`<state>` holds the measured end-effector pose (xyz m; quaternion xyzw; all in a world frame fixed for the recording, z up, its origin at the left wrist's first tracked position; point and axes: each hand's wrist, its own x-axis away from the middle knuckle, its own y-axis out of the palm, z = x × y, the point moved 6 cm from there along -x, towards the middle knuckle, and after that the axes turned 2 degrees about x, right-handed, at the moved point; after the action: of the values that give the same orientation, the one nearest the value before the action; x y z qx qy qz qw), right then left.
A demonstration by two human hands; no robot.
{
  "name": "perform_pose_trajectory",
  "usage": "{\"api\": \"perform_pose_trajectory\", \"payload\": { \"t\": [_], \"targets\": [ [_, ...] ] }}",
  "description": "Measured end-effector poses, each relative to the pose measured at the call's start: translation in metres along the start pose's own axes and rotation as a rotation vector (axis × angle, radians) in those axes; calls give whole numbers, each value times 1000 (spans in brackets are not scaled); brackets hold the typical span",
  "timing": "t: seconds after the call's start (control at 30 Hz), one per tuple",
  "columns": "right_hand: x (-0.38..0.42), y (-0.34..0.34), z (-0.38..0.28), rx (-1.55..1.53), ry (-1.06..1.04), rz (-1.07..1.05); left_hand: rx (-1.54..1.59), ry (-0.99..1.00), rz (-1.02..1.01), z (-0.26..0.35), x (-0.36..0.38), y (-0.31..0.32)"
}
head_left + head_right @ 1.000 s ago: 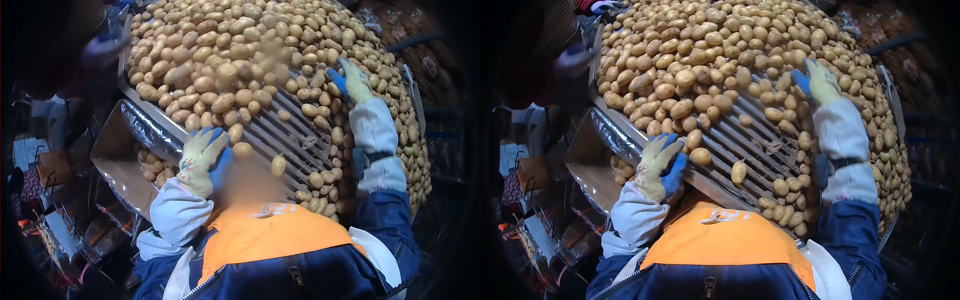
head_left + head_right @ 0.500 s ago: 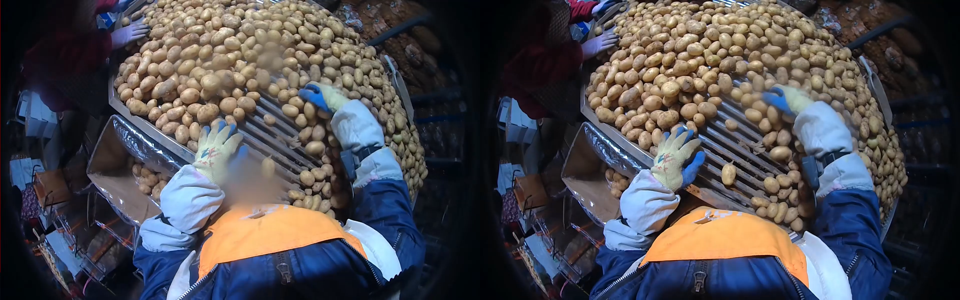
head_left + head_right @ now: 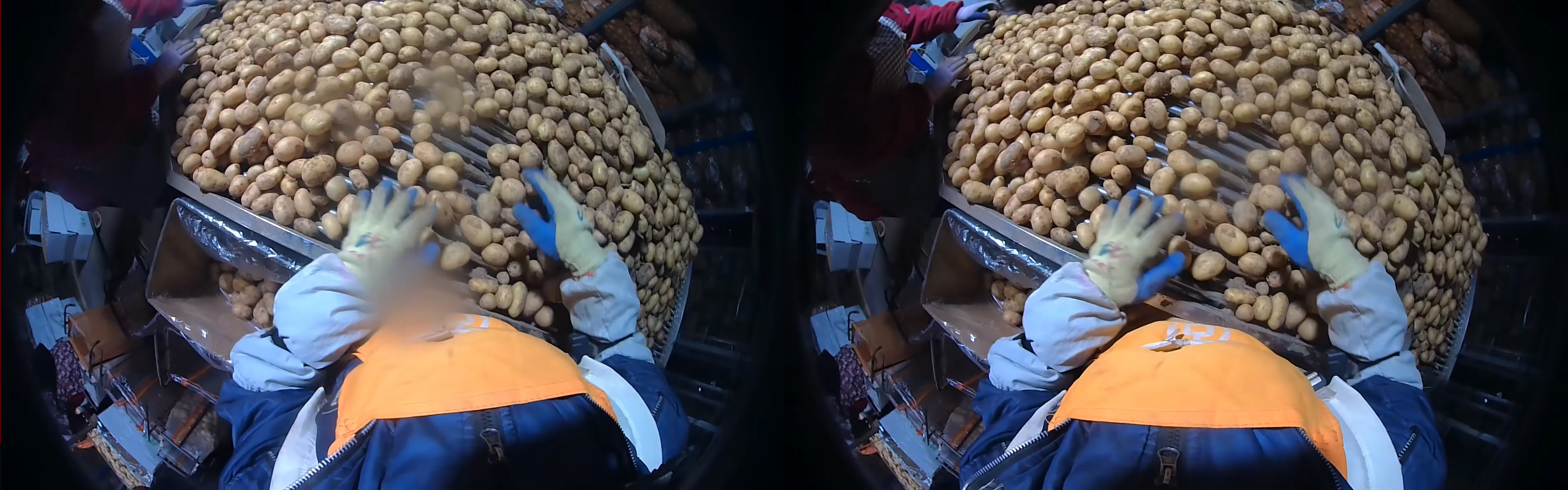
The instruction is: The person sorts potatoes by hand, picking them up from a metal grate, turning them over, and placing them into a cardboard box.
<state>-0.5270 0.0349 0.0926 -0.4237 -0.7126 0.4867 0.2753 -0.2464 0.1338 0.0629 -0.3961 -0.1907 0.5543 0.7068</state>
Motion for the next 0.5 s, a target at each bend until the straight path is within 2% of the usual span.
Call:
{"api": "perform_pose_trajectory", "payload": {
  "t": [0.03,0.1,0.17,0.2,0.23,0.3,0.37,0.43,0.47,0.5],
  "targets": [
    [9,0,-7,2,4,-2,-97,106,-5,14,1,6],
    [26,28,-31,26,28,-322,-166,163,-8,6,11,43],
    [31,59,-78,285,-117,-338,-220,111,-15,0,5,34],
    [32,71,-89,169,-198,-275,-275,56,-19,-8,0,25],
    [34,84,-95,52,-277,-213,-235,-108,-111,-25,-6,10],
    [23,107,-112,-218,-383,-274,-362,-179,26,-58,2,-23],
    [13,110,-112,-231,-420,-259,-351,-127,27,-76,13,-27],
    [2,78,-110,-388,-442,-316,-307,-95,35,-78,23,-29],
    [-5,54,-99,-156,-524,-11,-232,-114,157,-79,29,-35],
    [-14,27,-88,-175,-365,59,-156,-134,277,-79,35,-40]
  ]
}}
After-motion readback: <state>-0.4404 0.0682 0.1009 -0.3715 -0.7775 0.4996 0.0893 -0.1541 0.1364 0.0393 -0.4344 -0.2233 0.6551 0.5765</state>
